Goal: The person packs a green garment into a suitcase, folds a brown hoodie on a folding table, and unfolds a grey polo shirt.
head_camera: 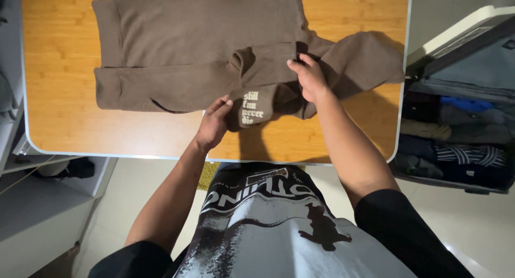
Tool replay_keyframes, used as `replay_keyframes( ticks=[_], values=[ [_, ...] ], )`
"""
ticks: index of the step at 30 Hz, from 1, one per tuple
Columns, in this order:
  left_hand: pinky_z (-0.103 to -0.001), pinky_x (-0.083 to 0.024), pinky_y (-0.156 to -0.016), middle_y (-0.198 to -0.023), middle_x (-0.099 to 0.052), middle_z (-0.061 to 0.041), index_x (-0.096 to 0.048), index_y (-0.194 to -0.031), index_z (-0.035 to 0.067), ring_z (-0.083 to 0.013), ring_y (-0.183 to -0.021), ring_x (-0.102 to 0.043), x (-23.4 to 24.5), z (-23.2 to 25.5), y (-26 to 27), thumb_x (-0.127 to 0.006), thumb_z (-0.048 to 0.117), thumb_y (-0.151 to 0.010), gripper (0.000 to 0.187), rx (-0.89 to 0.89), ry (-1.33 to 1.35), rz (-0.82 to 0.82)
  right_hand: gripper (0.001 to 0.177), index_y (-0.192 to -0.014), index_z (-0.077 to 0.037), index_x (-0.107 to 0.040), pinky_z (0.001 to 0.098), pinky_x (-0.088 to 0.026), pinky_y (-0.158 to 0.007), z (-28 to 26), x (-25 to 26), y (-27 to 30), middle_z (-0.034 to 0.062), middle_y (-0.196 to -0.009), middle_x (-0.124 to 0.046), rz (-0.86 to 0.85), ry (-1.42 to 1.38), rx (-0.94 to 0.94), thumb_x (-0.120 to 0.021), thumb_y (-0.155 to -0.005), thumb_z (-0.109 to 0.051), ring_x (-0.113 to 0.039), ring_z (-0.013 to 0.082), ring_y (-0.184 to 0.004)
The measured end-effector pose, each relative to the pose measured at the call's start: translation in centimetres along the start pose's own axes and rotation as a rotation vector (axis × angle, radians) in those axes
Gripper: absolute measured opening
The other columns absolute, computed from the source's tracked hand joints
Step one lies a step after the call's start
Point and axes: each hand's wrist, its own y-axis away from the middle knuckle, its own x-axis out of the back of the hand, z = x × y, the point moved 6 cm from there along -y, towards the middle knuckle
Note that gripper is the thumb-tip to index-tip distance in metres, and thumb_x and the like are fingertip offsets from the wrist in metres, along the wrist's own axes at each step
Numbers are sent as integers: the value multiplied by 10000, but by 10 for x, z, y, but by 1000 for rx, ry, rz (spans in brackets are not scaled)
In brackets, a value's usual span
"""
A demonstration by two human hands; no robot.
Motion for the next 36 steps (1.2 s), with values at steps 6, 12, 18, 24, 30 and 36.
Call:
replay_keyframes(
  ticks=[6, 12, 18, 24, 30, 36],
  values=[
    [-336, -530, -975, -1206, -684, -118, -517, -1370, -9, -202, -1120, -647, 20, -15, 8, -627, 188, -1017, 419, -35, -246, 73, 704, -1478, 21, -451, 344, -356, -1155, 19, 10, -17, 136, -1433, -584, -22, -56, 45, -781, -887, -174, -501, 211, -1351],
    [-342, -571, -885, -1161, -678, -192, -379, -1455, -29, -217, -1035, -662, 29, -2, 9, -629, 116, -1002, 537, -4, -381, 58, 670, -1449, 34, -477, 353, -377, -1138, 18, 11, -19, 132, -1392, -597, -28, -86, 20, -774, -882, -165, -518, 208, -1310],
    [-329, -582, -899, -1228, -688, -167, -356, -1486, 70, -196, -1065, -673, 19, 94, 23, -619, 75, -982, 568, 17, -548, -52, 586, -1381, 8, -539, 368, -408, -1112, -3, 0, -12, 96, -1325, -642, -1, -29, 14, -780, -888, -198, -549, 201, -1269],
    [-316, -514, -990, -1288, -632, -135, -398, -1541, 75, -173, -1187, -601, 2, 187, 39, -649, -36, -940, 660, -45, -606, -329, 360, -1204, -118, -603, 532, -488, -968, -19, -14, -1, 46, -1161, -608, 90, -40, -248, -732, -886, -227, -569, 245, -1120],
    [-342, -473, -1070, -1458, -553, -115, -377, -1583, 86, -207, -1294, -552, -21, 235, 51, -636, -87, -917, 735, -93, -512, -449, 170, -1095, -192, -612, 544, -434, -892, -29, -28, -5, -4, -1043, -652, 132, 9, -427, -639, -934, -238, -640, 216, -1025],
    [-359, -275, -1271, -1659, -370, -50, -355, -1604, 69, -202, -1571, -332, -58, 235, 62, -670, -47, -828, 845, -176, -456, -482, 158, -1084, -182, -605, 453, -446, -800, -26, -16, -34, 12, -966, -635, 194, 123, -410, -620, -968, -289, -638, 212, -886]
  ],
)
